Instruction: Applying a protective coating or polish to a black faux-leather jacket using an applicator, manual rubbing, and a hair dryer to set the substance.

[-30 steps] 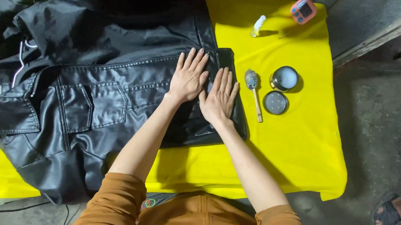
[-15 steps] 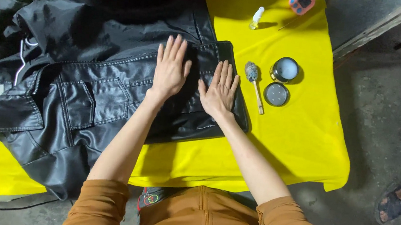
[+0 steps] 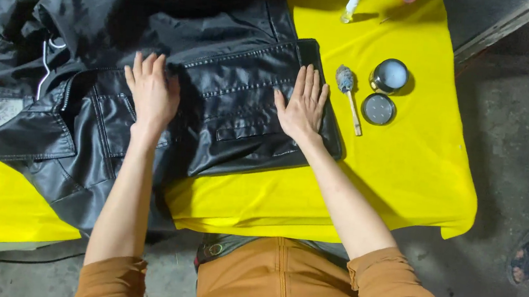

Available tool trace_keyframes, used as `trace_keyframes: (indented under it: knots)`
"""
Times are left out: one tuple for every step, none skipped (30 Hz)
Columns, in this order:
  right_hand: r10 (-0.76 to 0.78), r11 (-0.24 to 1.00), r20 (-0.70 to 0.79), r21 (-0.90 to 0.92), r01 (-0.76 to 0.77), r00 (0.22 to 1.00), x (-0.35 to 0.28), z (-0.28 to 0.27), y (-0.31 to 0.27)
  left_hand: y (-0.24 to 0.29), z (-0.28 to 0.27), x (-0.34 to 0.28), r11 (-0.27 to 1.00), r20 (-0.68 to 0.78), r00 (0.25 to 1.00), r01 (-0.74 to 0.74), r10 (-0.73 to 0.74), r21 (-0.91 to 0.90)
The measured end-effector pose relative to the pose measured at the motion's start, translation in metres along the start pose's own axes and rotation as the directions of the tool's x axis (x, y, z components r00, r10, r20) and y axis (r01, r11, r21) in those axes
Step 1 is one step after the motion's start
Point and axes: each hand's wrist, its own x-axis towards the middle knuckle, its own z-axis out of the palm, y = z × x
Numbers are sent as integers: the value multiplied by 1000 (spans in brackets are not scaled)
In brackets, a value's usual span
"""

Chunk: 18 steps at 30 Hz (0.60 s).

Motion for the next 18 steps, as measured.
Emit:
trace_keyframes:
  knots:
    - [5,1000,-2,-9,-5,1000,0,0,2,-9,2,-6,999,85,996,38,-38,0]
    - [6,1000,-3,-9,-6,1000,-1,-1,0,-9,1,-11,999,85,996,37,-37,-1]
    - [6,1000,-4,-5,-6,1000,-1,-2,0,-7,1,-13,999,135,990,37,-37,8]
    - [5,1000,-5,0,-5,1000,-1,-4,0,-5,2,-15,999,184,982,35,-38,18]
    - [10,1000,-13,-2,-10,1000,-1,-3,2,-5,2,-16,1000,180,983,28,-30,13]
    - [2,1000,-11,9,-2,1000,-1,-3,3,-5,2,-16,999,182,983,36,-38,18]
    - [-9,1000,-7,22,9,1000,-1,-2,3,-6,1,-17,999,184,982,46,-50,24]
    - [-8,1000,-13,20,8,1000,-1,-2,4,-3,-4,-17,999,180,983,43,-46,22]
    - [-10,1000,-13,18,10,1000,0,-2,4,0,-9,-16,998,156,987,27,-37,64]
    - [-12,1000,-13,16,12,1000,0,-2,4,3,-14,-16,994,133,991,13,-27,106]
    - [-10,1000,-19,14,10,1000,0,-2,5,-3,-9,-13,995,129,991,9,-23,103]
    - [-14,1000,-17,25,14,1000,0,-3,6,-10,-4,-10,986,90,996,-4,-11,164]
    - [-19,999,-15,36,20,1000,0,-3,6,-17,1,-7,974,51,999,-12,0,226]
    - [-20,999,-20,35,20,1000,1,-7,6,-27,11,-1,974,46,999,-13,3,225]
    - [-11,995,-3,103,11,1000,1,-10,6,-38,21,4,956,17,1000,-28,24,291]
    - [-3,986,14,169,1,1000,1,-13,6,-50,32,10,934,-11,999,-40,47,356]
    - [-3,986,19,168,0,1000,6,-12,13,-57,37,14,934,-7,999,-39,44,355]
    - [15,959,36,281,-25,999,11,-12,18,-65,43,18,934,12,999,-49,48,353]
